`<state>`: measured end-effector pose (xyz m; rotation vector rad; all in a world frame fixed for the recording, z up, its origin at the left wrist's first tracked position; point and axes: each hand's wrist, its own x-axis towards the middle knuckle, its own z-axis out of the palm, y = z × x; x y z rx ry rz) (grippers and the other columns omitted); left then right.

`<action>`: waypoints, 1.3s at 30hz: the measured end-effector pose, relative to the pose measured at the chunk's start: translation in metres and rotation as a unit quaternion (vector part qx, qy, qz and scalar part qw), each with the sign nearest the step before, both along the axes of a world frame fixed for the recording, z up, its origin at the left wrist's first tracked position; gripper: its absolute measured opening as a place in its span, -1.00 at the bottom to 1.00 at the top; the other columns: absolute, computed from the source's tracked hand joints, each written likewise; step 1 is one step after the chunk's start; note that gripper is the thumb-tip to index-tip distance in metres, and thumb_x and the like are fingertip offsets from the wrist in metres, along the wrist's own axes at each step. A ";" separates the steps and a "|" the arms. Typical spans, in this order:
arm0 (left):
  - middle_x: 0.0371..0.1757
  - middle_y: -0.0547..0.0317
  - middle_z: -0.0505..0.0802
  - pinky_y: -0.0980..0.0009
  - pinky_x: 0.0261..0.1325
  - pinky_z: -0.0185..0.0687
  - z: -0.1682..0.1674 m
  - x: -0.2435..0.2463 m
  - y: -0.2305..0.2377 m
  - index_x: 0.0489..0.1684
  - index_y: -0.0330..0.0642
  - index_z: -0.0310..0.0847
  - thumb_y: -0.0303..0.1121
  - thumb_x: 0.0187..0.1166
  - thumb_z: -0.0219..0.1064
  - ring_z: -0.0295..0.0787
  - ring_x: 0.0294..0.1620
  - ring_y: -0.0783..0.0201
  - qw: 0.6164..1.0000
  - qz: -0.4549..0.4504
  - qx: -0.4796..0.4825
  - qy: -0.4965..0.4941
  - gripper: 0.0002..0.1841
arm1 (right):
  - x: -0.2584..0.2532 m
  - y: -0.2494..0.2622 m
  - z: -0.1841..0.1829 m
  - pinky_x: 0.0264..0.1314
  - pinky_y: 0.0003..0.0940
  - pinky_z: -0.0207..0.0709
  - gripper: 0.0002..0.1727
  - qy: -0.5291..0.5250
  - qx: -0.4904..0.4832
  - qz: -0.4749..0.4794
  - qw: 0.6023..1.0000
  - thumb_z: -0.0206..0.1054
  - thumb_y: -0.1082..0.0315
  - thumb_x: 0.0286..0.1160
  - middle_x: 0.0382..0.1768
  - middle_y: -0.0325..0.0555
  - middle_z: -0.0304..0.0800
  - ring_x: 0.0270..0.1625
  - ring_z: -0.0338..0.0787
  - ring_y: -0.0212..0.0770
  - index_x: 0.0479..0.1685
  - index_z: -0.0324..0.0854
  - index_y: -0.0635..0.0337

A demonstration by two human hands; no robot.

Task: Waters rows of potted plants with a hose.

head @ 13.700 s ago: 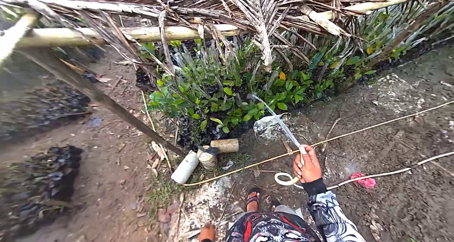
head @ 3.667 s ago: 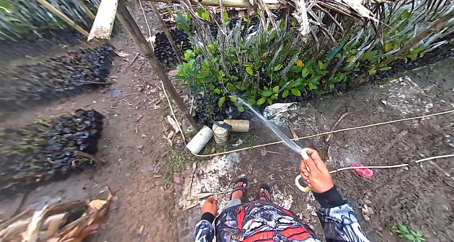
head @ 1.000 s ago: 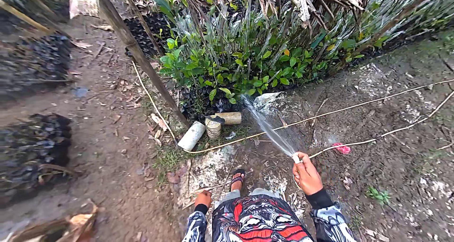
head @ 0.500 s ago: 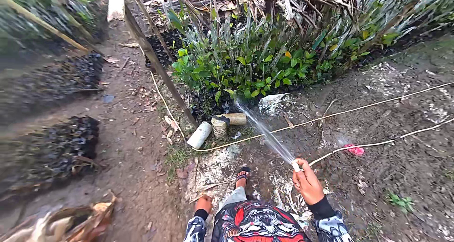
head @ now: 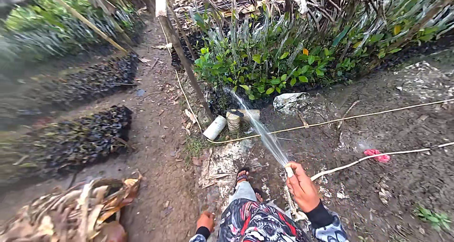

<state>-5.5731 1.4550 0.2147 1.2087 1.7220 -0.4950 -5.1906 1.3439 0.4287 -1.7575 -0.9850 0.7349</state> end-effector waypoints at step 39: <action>0.06 -0.26 0.90 -0.12 0.26 0.71 0.006 -0.385 0.039 0.32 -0.33 0.67 -0.15 0.88 0.04 0.89 0.09 -0.15 0.982 0.183 0.036 -0.029 -0.56 | -0.390 0.162 0.098 -0.27 0.14 0.69 -0.52 -0.183 -0.138 0.023 0.973 -0.01 0.16 0.81 -0.44 0.03 0.77 -0.43 0.80 0.06 0.57 0.44 0.16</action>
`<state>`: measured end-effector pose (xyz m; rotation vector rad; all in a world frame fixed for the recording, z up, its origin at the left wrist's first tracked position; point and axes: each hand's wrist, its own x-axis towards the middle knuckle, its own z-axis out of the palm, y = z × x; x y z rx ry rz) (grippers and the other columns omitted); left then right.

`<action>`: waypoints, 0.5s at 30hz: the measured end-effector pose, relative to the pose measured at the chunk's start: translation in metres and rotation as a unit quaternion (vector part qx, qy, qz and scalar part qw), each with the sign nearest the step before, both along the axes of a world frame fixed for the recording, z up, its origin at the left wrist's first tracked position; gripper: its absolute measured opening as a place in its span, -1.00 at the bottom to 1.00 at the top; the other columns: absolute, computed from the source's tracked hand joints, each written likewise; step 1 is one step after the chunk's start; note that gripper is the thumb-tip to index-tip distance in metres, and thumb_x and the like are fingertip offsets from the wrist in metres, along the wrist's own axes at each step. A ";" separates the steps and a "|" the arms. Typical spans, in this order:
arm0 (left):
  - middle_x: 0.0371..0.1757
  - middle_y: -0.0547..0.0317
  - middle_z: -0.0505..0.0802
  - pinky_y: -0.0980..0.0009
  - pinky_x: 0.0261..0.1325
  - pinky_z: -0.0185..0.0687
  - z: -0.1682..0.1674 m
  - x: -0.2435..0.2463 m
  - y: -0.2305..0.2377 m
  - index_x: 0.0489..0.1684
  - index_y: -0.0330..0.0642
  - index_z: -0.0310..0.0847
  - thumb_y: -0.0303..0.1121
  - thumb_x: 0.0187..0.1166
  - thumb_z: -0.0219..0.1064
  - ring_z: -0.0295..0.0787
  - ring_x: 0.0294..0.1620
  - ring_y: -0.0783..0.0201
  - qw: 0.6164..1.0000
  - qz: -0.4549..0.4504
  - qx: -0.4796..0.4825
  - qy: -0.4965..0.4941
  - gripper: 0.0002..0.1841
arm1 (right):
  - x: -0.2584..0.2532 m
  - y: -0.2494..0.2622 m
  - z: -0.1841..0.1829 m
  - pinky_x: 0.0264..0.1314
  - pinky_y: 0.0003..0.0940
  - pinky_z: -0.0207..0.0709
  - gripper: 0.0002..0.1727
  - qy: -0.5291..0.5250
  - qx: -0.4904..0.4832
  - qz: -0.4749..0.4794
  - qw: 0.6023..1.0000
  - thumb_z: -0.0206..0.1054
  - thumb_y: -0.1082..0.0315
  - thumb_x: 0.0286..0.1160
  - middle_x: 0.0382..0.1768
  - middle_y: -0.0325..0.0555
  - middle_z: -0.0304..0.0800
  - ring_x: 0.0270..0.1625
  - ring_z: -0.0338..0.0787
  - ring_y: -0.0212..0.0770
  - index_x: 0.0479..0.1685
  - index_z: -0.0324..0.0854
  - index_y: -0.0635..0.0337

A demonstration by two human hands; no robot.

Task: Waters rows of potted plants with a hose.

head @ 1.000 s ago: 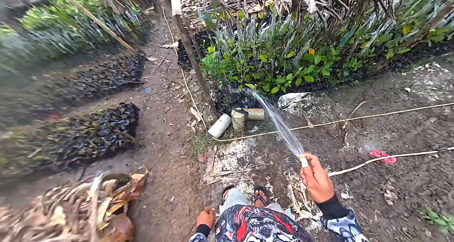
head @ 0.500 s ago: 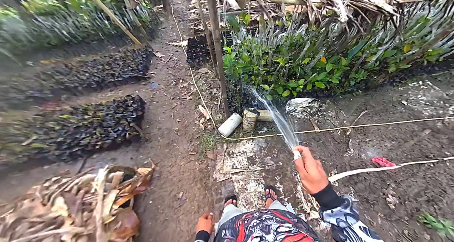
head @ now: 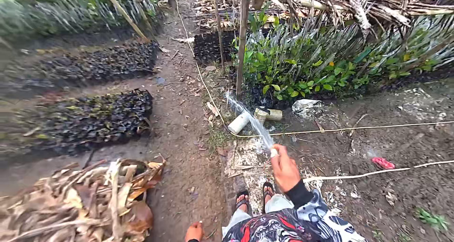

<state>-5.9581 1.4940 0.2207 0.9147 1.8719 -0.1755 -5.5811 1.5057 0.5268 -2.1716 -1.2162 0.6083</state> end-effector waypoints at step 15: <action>0.03 -0.24 0.90 -0.09 0.12 0.77 -0.020 0.041 -0.035 0.34 -0.32 0.63 -0.17 0.87 0.07 0.91 0.00 -0.14 0.999 -0.006 -0.041 -0.033 -0.59 | 0.078 -0.029 -0.023 -0.62 -0.22 0.45 -0.59 0.116 0.110 -0.154 0.975 -0.11 0.20 0.87 -0.58 -0.23 0.42 -0.69 0.44 -0.25 0.49 0.38 0.19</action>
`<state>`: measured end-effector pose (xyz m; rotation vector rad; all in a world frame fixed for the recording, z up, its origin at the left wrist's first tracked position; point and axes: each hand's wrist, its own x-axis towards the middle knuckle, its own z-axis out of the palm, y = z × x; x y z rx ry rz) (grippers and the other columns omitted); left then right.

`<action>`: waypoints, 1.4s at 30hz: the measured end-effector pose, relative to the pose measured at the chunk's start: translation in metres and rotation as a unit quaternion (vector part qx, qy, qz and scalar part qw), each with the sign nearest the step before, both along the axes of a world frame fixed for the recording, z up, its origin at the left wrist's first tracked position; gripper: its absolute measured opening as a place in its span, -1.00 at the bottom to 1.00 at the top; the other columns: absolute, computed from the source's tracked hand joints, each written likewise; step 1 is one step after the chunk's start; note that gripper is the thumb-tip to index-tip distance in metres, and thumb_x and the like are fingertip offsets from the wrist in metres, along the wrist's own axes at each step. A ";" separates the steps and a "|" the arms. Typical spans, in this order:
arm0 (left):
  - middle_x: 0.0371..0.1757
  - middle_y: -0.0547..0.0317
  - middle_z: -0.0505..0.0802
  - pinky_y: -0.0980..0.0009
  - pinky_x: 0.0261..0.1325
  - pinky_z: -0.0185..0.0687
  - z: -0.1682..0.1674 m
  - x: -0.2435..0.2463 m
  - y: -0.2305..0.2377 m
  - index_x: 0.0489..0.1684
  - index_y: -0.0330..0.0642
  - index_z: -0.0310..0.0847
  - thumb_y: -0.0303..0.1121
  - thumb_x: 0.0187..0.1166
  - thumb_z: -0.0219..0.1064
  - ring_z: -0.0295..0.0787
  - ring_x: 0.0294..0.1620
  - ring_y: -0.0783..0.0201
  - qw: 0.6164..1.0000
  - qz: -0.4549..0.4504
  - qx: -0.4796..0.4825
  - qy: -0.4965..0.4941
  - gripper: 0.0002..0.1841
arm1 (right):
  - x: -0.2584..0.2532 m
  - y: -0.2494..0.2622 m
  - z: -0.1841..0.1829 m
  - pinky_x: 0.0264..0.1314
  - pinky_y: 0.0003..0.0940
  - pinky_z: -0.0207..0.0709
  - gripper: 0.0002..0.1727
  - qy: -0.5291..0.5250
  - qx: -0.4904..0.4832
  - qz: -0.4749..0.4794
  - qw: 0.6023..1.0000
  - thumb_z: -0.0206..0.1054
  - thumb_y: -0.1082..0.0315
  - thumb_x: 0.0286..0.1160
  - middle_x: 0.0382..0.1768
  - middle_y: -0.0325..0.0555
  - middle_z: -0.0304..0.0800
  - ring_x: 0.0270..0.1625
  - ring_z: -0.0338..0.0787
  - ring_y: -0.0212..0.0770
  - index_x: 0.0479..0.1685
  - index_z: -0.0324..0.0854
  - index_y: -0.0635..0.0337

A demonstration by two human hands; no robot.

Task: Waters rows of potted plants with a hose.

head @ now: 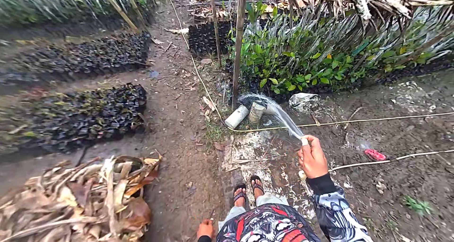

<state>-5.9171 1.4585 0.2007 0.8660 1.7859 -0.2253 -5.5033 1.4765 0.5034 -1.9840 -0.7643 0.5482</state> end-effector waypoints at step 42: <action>0.00 -0.22 0.91 -0.07 0.11 0.78 -0.003 0.018 0.010 0.31 -0.29 0.65 -0.16 0.87 0.06 0.92 -0.02 -0.10 1.000 -0.008 0.010 -0.007 -0.59 | 0.056 -0.018 0.021 -0.79 -0.45 0.24 -0.69 0.078 0.037 0.012 0.996 -0.18 0.27 0.90 -0.66 -0.38 0.24 -0.80 0.24 -0.41 0.36 0.37 0.10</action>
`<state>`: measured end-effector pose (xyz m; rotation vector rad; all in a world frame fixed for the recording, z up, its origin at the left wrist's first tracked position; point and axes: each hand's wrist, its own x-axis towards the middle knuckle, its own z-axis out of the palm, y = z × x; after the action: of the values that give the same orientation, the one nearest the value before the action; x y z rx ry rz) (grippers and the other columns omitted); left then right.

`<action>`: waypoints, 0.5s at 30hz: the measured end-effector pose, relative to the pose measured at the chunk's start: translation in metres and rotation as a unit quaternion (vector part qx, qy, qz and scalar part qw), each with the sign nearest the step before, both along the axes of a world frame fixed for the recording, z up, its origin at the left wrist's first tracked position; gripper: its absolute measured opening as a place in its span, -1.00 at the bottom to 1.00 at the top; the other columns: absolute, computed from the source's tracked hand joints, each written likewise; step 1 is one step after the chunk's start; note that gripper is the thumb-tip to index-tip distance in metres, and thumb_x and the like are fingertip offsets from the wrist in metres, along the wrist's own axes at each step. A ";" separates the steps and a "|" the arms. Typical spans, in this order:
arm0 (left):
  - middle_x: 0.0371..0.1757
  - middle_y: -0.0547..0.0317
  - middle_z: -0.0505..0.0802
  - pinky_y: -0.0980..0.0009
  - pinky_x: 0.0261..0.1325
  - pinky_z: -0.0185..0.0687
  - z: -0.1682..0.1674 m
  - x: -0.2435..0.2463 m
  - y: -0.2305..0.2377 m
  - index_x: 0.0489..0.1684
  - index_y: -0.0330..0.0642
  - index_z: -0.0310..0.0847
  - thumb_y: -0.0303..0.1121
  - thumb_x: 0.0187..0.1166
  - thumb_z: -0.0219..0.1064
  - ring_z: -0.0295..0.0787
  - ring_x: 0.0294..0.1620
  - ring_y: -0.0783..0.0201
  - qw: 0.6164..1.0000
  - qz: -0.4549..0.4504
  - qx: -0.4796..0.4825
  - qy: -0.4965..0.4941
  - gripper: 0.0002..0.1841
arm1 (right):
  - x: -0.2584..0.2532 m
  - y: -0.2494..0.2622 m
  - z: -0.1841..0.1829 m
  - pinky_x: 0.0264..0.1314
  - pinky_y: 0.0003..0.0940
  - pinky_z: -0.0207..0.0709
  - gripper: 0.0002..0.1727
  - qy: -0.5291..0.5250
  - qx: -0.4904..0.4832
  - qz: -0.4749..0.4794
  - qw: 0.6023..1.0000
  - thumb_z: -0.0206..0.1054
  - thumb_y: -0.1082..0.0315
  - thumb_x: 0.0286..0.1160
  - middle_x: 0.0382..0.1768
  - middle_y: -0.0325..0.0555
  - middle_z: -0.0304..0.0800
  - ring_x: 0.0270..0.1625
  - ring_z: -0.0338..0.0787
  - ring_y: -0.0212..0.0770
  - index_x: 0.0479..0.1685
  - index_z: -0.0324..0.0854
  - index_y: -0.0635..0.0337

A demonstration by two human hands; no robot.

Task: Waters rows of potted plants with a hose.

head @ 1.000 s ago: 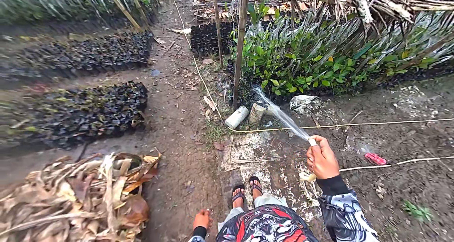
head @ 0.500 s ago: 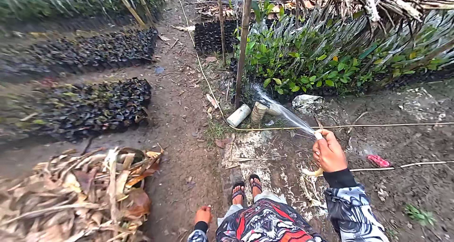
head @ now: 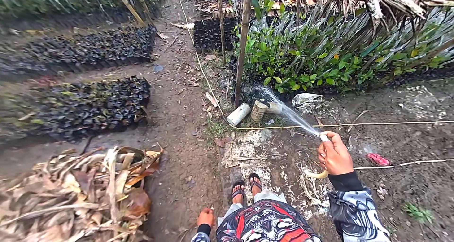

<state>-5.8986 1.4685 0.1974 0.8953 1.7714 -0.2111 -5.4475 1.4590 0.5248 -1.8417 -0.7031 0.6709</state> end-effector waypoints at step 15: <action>0.02 -0.22 0.91 -0.06 0.12 0.80 0.023 -0.005 0.037 0.31 -0.30 0.65 -0.16 0.88 0.05 0.93 -0.04 -0.09 0.999 0.012 0.041 -0.007 -0.59 | 0.022 0.021 0.037 -0.75 -0.42 0.26 -0.69 -0.047 -0.100 0.065 0.992 -0.15 0.19 0.94 -0.62 -0.36 0.25 -0.76 0.26 -0.40 0.37 0.38 0.05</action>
<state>-5.9038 1.5058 0.2208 0.9313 1.7871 -0.1162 -5.4252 1.4799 0.5618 -2.0347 -0.8483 0.7670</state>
